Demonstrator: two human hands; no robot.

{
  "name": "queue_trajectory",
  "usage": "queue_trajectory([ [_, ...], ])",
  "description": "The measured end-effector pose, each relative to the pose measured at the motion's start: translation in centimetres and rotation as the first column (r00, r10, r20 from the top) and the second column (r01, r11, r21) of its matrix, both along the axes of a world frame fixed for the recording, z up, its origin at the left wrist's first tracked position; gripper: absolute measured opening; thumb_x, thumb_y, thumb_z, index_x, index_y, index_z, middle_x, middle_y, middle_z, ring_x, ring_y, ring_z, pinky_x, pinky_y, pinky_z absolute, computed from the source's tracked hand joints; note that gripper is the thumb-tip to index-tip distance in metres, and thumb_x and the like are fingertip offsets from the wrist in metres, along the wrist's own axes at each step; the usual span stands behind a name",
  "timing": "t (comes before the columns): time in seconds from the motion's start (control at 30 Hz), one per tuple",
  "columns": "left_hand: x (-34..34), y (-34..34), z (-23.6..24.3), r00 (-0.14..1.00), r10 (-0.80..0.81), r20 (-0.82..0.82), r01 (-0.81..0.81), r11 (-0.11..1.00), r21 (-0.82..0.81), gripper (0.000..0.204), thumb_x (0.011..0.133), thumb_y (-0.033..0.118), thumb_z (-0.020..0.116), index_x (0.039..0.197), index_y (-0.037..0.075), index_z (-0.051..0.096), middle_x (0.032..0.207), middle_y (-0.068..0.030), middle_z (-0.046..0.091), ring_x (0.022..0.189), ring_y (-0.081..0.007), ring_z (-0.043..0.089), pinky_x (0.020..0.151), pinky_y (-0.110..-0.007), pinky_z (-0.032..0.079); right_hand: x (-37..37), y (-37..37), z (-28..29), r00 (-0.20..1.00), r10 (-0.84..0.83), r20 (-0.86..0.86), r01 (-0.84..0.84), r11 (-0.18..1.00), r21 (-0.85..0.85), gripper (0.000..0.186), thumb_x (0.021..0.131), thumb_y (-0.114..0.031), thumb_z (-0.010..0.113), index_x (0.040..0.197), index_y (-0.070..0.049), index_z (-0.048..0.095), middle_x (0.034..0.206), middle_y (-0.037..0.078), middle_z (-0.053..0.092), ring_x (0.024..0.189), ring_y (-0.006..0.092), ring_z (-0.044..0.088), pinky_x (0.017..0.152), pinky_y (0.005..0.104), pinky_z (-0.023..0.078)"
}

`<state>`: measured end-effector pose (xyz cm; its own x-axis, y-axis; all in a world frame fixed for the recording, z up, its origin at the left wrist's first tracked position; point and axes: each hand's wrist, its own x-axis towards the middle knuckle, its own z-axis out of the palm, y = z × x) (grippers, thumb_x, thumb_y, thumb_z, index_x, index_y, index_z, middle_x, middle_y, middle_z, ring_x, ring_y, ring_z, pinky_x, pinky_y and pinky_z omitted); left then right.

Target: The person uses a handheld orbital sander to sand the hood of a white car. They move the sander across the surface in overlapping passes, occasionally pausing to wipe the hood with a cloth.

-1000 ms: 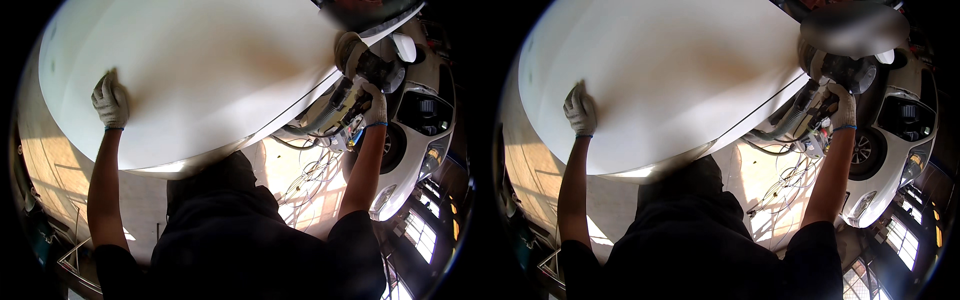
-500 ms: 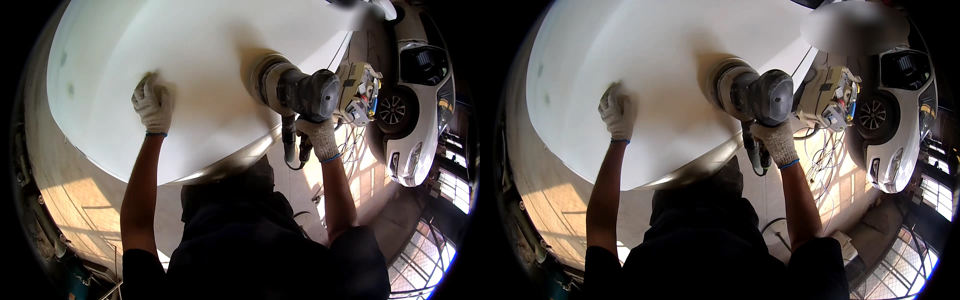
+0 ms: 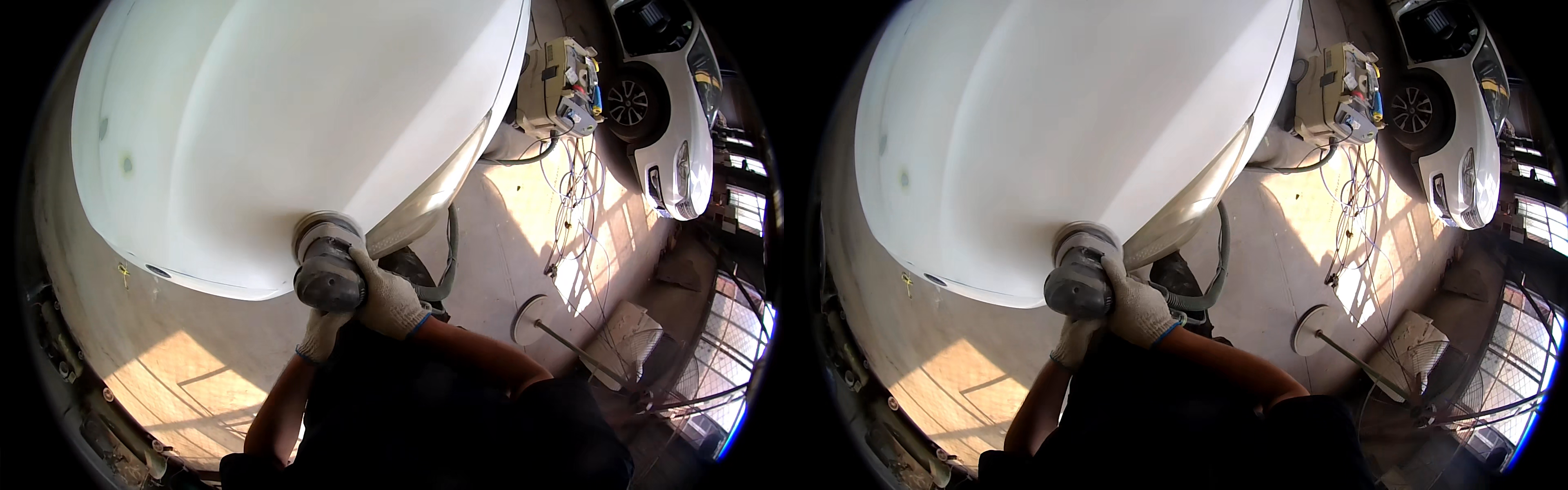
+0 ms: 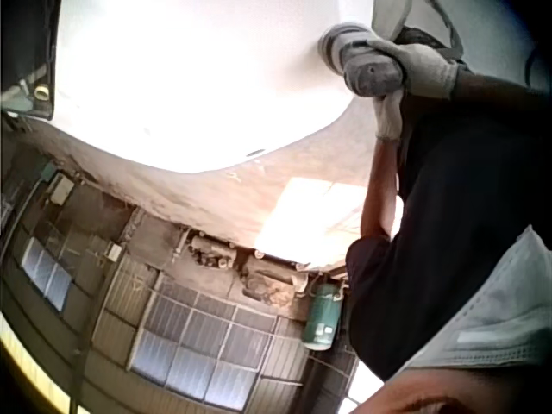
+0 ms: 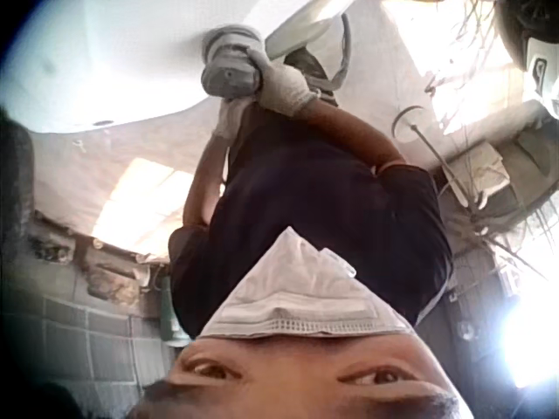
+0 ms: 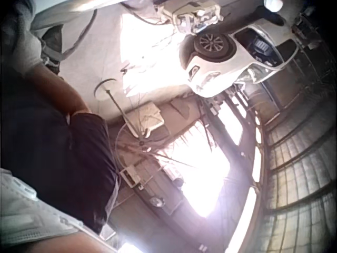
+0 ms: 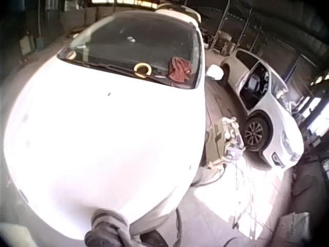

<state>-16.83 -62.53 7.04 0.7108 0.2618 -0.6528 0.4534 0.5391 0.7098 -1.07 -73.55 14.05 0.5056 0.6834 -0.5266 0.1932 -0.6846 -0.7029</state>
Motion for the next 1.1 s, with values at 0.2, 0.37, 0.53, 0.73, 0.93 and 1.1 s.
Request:
queue_trajectory([
  [0.2, 11.0, 2.1, 5.8, 0.978, -0.174, 0.112, 0.173, 0.985, 0.021, 0.039, 0.1, 0.004, 0.064, 0.137, 0.002, 0.051, 0.12, -0.0084, 0.065, 0.104, -0.0139, 0.064, 0.086, -0.032, 0.056, 7.6, 0.3, 2.7, 0.978, -0.178, 0.107, 0.177, 0.984, 0.012, 0.077, 0.081, -0.019, 0.079, 0.147, -0.003, 0.042, 0.112, 0.029, 0.071, 0.107, 0.047, 0.069, 0.092, 0.05, 0.057],
  [0.37, 21.6, 11.1, 3.8, 0.854, -0.519, -0.037, 0.074, 0.051, 0.996, 0.051, 0.083, 0.015, 0.074, 0.131, 0.006, 0.06, 0.131, -0.017, 0.064, 0.122, -0.0377, 0.059, 0.106, -0.05, 0.045, 22.3, -1.7, 3.8, 0.918, -0.325, 0.226, 0.301, 0.944, 0.135, 0.059, 0.077, -0.013, 0.072, 0.131, 0.002, 0.055, 0.11, 0.026, 0.071, 0.102, 0.0431, 0.071, 0.093, 0.0452, 0.057],
  [0.53, 22.7, 25.1, 0.9, 0.982, -0.064, -0.177, 0.14, -0.379, 0.915, 0.051, 0.095, 0.033, 0.063, 0.139, 0.006, 0.059, 0.144, -0.0139, 0.058, 0.133, -0.0367, 0.053, 0.111, -0.05, 0.044, 39.7, -1.9, 6.3, 0.938, -0.336, 0.084, 0.326, 0.939, 0.113, 0.027, 0.08, -0.025, 0.078, 0.082, -0.002, 0.066, 0.068, 0.005, 0.066, 0.058, 0.0117, 0.064, 0.051, 0.0257, 0.05],
  [0.73, 23.4, 26.3, -3.3, 0.98, -0.124, -0.157, 0.064, -0.546, 0.835, 0.057, 0.101, 0.043, 0.052, 0.144, 0.007, 0.053, 0.148, -0.0128, 0.051, 0.135, -0.0346, 0.049, 0.113, -0.051, 0.039, 49.2, -1.9, 7.1, 0.953, -0.238, 0.185, 0.217, 0.968, 0.129, 0.024, 0.081, -0.026, 0.076, 0.077, -0.004, 0.066, 0.064, 0.005, 0.063, 0.056, 0.0106, 0.061, 0.05, 0.0254, 0.047],
  [0.93, 23.1, 26.8, -2.6, 0.979, -0.144, -0.147, 0.045, -0.551, 0.834, 0.055, 0.092, 0.031, 0.06, 0.141, 0.006, 0.055, 0.144, -0.0126, 0.051, 0.13, -0.0345, 0.051, 0.106, -0.051, 0.044, 48.4, -1.2, 6.2, 0.947, -0.307, 0.093, 0.284, 0.938, 0.196, 0.023, 0.081, -0.026, 0.075, 0.076, -0.005, 0.067, 0.063, 0.004, 0.063, 0.055, 0.0102, 0.06, 0.05, 0.0256, 0.046],
  [1.1, 23.7, 26.4, -3.1, 0.972, -0.218, -0.09, -0.042, -0.536, 0.843, 0.053, 0.092, 0.032, 0.06, 0.137, 0.004, 0.056, 0.14, -0.0136, 0.051, 0.127, -0.0355, 0.052, 0.104, -0.051, 0.046, 43.1, -2.1, 6.4, 0.907, -0.411, 0.089, 0.385, 0.897, 0.216, 0.022, 0.081, -0.026, 0.074, 0.075, -0.006, 0.067, 0.063, 0.004, 0.062, 0.054, 0.0099, 0.059, 0.049, 0.0257, 0.045],
])
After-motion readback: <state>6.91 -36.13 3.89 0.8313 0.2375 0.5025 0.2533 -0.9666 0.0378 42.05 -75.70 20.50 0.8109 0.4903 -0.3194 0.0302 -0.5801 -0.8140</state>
